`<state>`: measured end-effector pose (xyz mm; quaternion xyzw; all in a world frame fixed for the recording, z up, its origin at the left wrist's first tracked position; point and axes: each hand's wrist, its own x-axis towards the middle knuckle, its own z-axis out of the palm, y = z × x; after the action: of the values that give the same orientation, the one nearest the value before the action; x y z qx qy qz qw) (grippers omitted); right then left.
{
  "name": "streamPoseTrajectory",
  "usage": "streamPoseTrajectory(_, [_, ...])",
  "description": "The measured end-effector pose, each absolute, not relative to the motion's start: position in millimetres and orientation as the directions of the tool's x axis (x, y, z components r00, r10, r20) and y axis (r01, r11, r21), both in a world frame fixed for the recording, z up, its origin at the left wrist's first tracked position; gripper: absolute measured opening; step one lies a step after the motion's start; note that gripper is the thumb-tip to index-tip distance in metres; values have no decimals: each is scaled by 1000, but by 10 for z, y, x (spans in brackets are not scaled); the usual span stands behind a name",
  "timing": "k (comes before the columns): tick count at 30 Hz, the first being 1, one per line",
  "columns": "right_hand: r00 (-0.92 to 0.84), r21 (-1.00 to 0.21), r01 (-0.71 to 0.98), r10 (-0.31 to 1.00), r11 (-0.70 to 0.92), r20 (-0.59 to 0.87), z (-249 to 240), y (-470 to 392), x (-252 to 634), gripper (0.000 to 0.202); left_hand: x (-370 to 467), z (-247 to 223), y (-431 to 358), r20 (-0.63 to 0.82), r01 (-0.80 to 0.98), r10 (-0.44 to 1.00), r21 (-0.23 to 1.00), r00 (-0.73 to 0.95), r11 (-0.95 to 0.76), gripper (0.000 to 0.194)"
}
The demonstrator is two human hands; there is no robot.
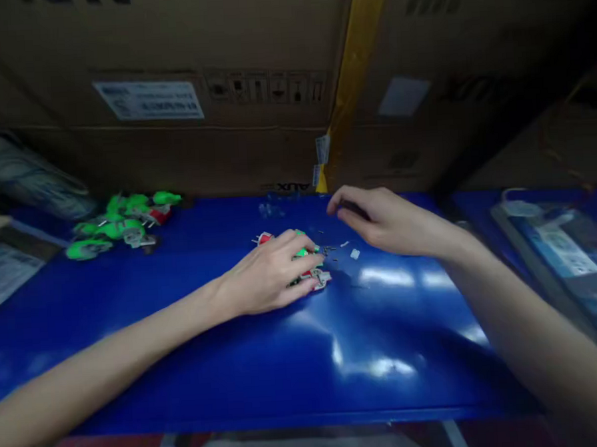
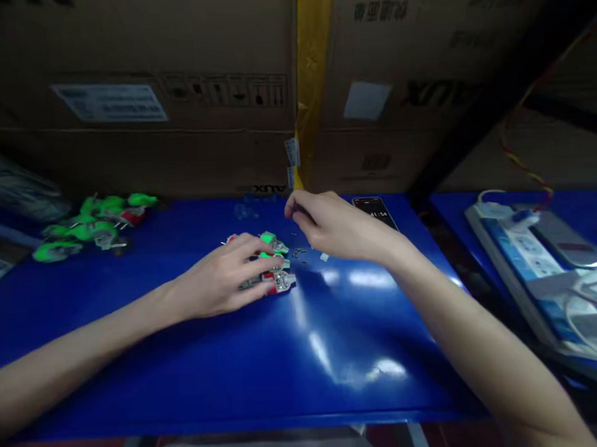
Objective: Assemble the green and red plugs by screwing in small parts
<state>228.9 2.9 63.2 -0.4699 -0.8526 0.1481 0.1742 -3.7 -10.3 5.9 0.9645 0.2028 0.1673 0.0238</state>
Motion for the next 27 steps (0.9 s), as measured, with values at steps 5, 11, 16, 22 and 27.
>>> streamPoseTrajectory(5, [-516,-154,857,826,492,-227,426,198,2357,17,-191,289,268,282,529,572,218,770,-820,29])
streamPoseTrajectory(11, [-407,-7,903,850,429,-335,312,249,2381,28,-342,228,554,63,631,672,290,738,-719,39])
streamPoseTrajectory(16, [-404,-22,905,844,424,-353,285,267,2353,26,-415,158,606,-91,681,689,288,719,-673,46])
streamPoseTrajectory(22, [-416,-52,902,828,429,-376,198,307,2331,23,-467,132,647,-190,681,659,324,727,-657,42])
streamPoseTrajectory(27, [-426,-76,901,832,428,-355,171,327,2347,21,-480,120,669,-164,648,637,354,753,-675,37])
